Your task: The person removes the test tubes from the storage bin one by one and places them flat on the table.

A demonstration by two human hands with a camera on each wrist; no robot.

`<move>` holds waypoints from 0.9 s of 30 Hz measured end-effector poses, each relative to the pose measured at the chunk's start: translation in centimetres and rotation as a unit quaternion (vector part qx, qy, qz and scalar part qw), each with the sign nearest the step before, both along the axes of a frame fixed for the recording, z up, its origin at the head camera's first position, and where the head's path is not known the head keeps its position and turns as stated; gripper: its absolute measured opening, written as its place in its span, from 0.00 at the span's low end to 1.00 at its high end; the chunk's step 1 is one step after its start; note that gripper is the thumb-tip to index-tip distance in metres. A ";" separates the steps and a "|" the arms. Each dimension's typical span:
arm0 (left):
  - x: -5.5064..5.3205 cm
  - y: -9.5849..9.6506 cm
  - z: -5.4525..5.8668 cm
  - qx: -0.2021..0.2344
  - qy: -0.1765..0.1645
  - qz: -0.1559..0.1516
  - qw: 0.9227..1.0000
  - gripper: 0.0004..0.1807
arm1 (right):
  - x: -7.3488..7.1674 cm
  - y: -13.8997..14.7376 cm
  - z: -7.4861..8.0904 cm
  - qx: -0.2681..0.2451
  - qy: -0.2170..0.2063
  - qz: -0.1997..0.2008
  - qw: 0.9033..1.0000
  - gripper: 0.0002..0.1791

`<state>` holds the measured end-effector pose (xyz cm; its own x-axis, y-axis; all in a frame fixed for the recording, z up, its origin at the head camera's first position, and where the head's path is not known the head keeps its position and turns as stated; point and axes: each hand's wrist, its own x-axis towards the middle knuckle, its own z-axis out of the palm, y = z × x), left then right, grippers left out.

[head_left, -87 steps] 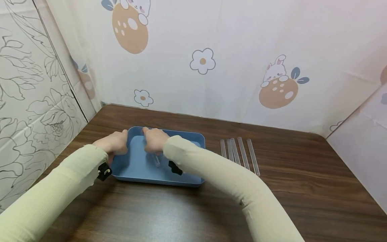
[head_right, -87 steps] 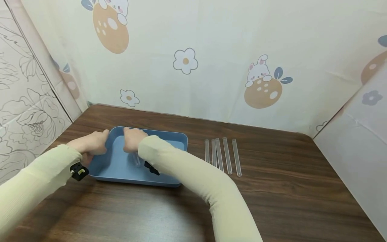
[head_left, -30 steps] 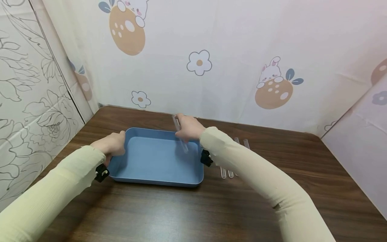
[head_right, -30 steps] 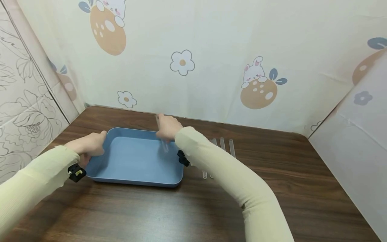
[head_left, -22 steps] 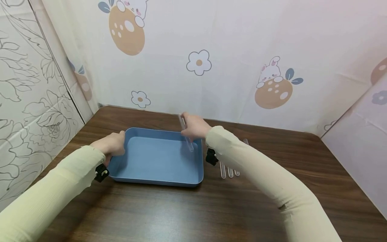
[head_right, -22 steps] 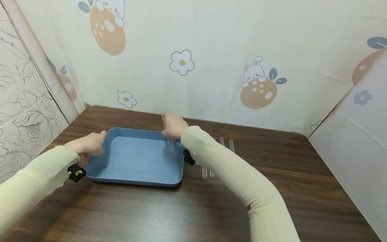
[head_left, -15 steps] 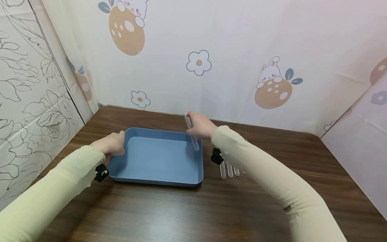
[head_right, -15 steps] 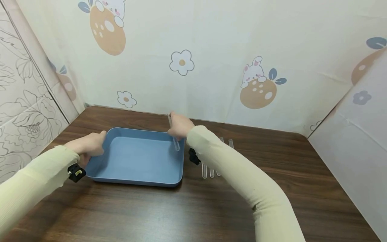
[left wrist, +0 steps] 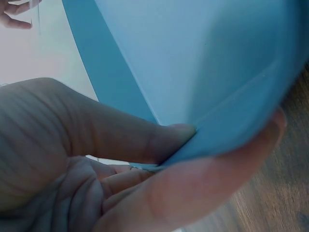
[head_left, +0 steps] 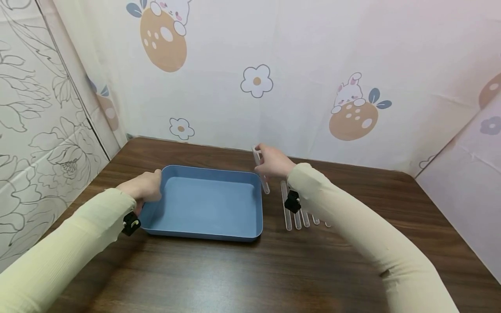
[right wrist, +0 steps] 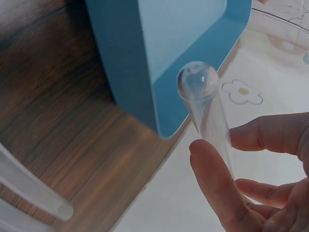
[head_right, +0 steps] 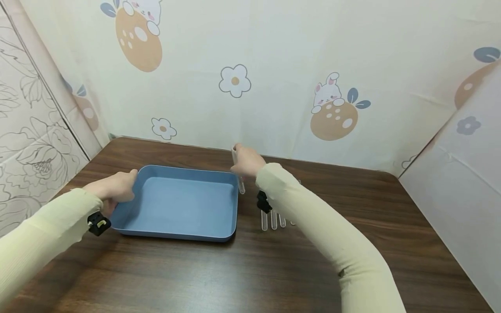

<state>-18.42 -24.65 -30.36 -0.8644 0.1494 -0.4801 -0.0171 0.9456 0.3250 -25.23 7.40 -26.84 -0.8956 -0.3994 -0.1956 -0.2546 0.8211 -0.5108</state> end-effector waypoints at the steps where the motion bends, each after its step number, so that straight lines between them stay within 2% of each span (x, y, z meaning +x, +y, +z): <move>1: 0.0 0.0 0.0 0.000 0.001 0.001 1.000 0.39 | 0.0 0.3 0.0 0.001 0.000 -0.002 1.000 0.36; 13: -0.2 0.0 0.0 -0.001 0.004 0.006 1.000 0.40 | 0.0 2.6 0.1 0.018 -0.002 -0.017 1.000 0.36; 27: -0.1 0.1 0.1 -0.002 -0.012 0.005 1.000 0.40 | -0.2 5.3 -0.9 0.030 0.011 -0.025 0.999 0.36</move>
